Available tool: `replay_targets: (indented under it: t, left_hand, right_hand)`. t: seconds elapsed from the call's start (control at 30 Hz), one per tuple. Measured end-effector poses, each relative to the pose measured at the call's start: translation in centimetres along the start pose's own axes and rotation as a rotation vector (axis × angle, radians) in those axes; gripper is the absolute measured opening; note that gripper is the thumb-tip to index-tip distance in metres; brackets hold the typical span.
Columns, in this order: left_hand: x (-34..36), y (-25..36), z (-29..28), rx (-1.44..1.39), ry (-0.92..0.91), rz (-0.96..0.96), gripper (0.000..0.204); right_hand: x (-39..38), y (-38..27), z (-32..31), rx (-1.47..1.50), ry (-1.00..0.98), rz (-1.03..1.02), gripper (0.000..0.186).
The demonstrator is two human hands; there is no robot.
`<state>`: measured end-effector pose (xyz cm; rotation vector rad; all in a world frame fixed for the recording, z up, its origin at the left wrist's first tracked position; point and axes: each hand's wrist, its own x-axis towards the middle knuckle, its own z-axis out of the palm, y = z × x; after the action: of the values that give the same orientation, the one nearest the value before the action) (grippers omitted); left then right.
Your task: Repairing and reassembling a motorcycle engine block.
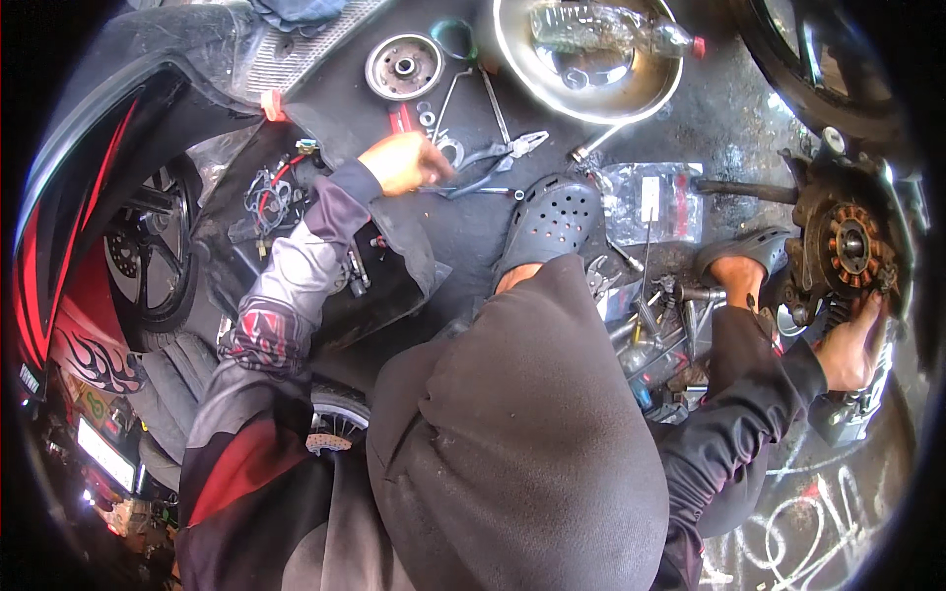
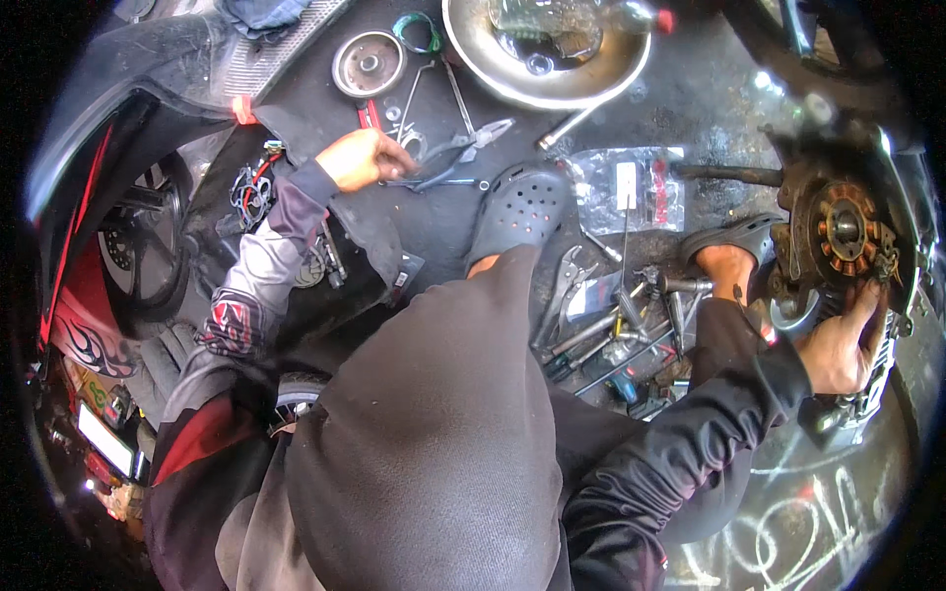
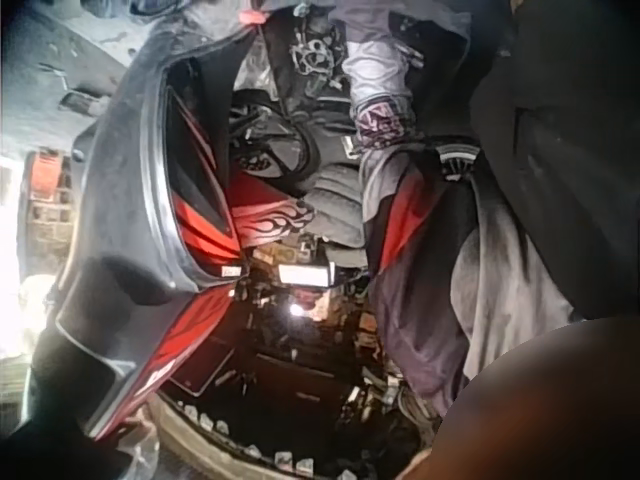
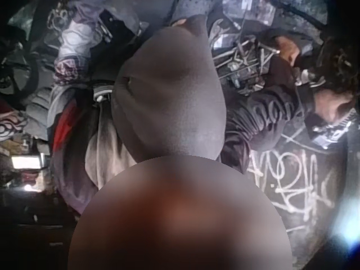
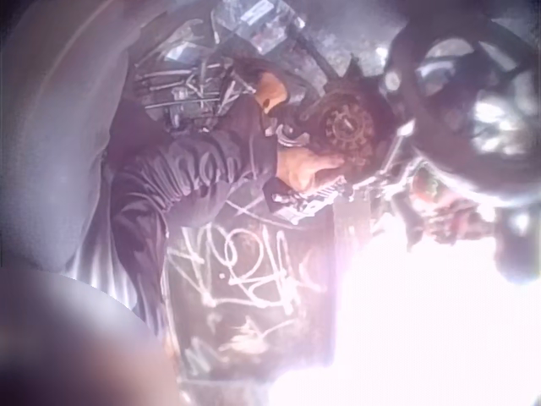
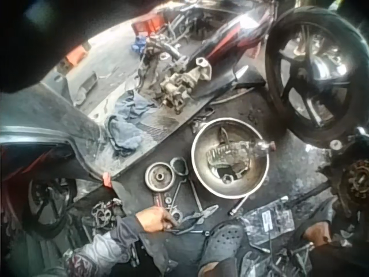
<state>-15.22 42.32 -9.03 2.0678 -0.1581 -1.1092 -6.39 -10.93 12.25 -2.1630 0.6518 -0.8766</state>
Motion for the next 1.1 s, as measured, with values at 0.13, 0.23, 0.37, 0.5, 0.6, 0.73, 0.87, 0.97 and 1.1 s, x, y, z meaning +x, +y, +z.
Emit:
replay_targets:
  t: [0.13, 0.23, 0.37, 0.5, 0.6, 0.73, 0.87, 0.97, 1.1]
  left_hand:
    - [-0.4, -1.5, -1.9, -0.039, 0.157, -0.136, 0.023]
    - [1.0, -2.1, -2.6, -0.04, 0.345, -0.314, 0.021]
    - [2.1, -1.0, -2.6, 0.123, 0.345, -0.16, 0.022]
    - [3.7, -1.3, -1.0, 0.328, 0.261, -0.156, 0.026]
    - [5.1, -1.2, 0.1, 0.667, 0.371, -0.027, 0.025]
    - [6.3, -1.3, 0.6, 0.78, 0.292, -0.131, 0.022]
    - [6.5, -1.0, 0.5, 0.742, 0.362, -0.175, 0.021]
    - [6.7, -0.9, -0.1, 0.705, 0.339, -0.197, 0.023]
    - [6.8, -1.2, -0.8, 0.638, 0.274, -0.199, 0.026]
  right_hand:
    - [-0.2, 0.7, 0.4, 0.008, 0.017, -0.032, 0.031]
    - [0.1, 1.1, 0.0, 0.021, -0.001, -0.056, 0.034]
    - [-0.3, 0.4, 0.0, -0.016, 0.002, -0.084, 0.033]
    - [0.2, 1.1, 0.0, -0.008, -0.003, -0.094, 0.032]
    - [0.3, 1.2, -0.2, 0.012, -0.008, -0.138, 0.03]
    - [0.5, 1.2, -0.3, 0.02, -0.042, -0.075, 0.032]
    - [-0.3, -0.5, -0.3, -0.022, -0.062, 0.026, 0.034]
    - [0.1, 0.4, -0.4, -0.017, -0.048, -0.005, 0.034]
    - [-0.3, -0.2, -0.2, -0.037, -0.062, 0.039, 0.041]
